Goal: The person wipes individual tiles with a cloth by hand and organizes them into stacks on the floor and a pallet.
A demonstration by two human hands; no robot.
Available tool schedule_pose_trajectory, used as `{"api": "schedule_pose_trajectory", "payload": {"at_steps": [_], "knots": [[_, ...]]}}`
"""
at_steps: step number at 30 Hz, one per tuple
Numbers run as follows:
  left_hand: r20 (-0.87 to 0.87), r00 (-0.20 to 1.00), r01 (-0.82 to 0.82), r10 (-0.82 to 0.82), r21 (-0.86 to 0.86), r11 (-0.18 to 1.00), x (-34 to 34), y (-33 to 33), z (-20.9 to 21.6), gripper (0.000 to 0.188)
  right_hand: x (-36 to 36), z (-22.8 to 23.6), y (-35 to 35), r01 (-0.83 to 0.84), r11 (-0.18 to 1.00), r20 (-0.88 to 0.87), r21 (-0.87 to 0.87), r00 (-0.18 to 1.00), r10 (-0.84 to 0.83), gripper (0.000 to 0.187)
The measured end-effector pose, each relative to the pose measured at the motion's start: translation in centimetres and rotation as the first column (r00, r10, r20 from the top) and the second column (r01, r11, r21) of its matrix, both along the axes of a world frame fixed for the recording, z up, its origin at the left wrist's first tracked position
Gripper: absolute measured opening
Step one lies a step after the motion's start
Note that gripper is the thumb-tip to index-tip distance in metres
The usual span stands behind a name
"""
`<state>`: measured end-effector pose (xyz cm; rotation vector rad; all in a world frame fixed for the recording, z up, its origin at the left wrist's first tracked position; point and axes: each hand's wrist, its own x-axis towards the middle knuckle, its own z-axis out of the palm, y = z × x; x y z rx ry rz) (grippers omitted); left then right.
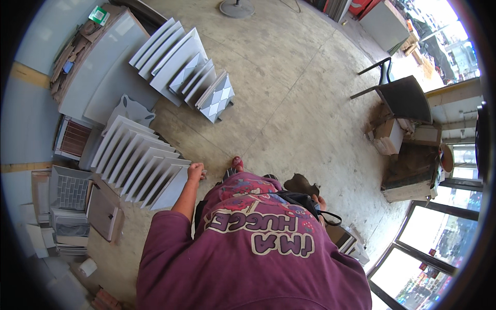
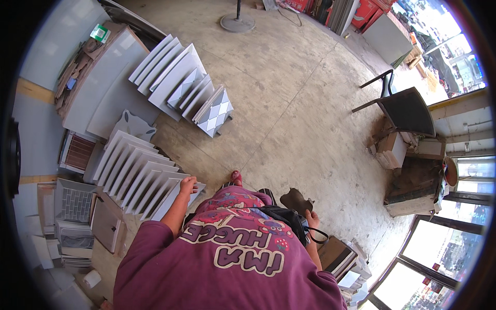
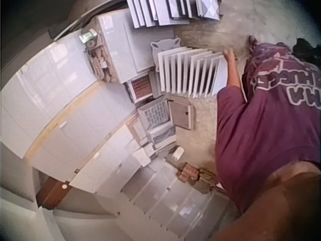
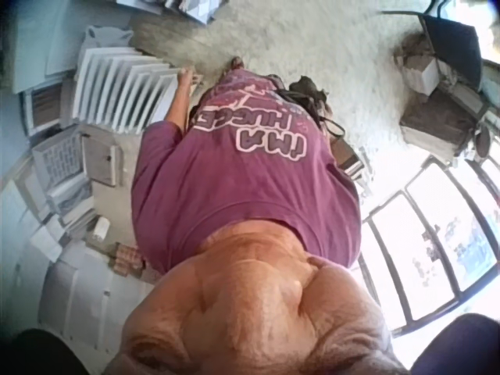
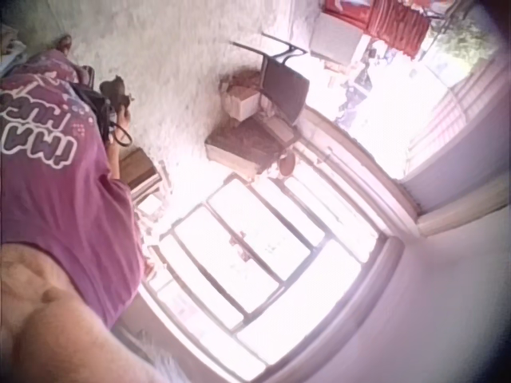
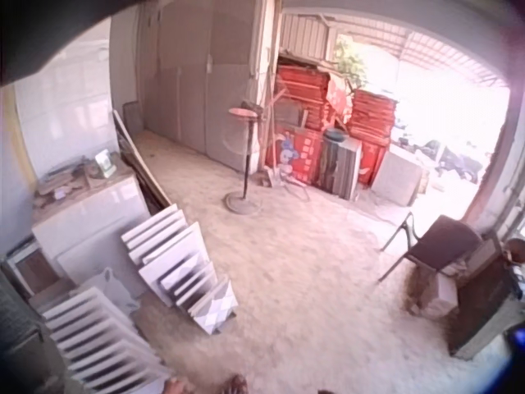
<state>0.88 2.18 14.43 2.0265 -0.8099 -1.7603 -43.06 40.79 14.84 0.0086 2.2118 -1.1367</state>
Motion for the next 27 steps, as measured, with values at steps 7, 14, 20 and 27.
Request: {"api": "schedule_pose_trajectory", "payload": {"at_steps": [7, 14, 20, 27], "knots": [[0.043, 0.999, -0.039, 0.032, 0.16, 0.986, 2.3, 1.9, -3.5, 0.017, -3.3, -0.2, -4.7, -0.034, 0.999, -0.043, -0.009, 0.999, 0.033, 0.028], [0.082, 0.99, -0.128, 0.115, 0.18, 0.975, -1.4, 1.5, -3.3, 0.025, -7.8, 2.0, -12.7, -0.039, 0.996, -0.025, 0.083, 0.999, 0.041, 0.026], [0.074, 0.974, -0.221, 0.213, 0.137, 0.966, -7.4, -3.5, -4.0, 0.03, -15.4, 0.0, -19.2, -0.125, 0.991, -0.014, 0.039, 0.992, 0.126, 0.025], [-0.033, 0.956, -0.293, 0.293, 0.004, 0.956, -19.1, -11.7, -1.6, 0.024, -26.3, -0.8, -27.6, -0.228, 0.973, 0.0, -0.032, 0.974, 0.228, 0.025]]}}
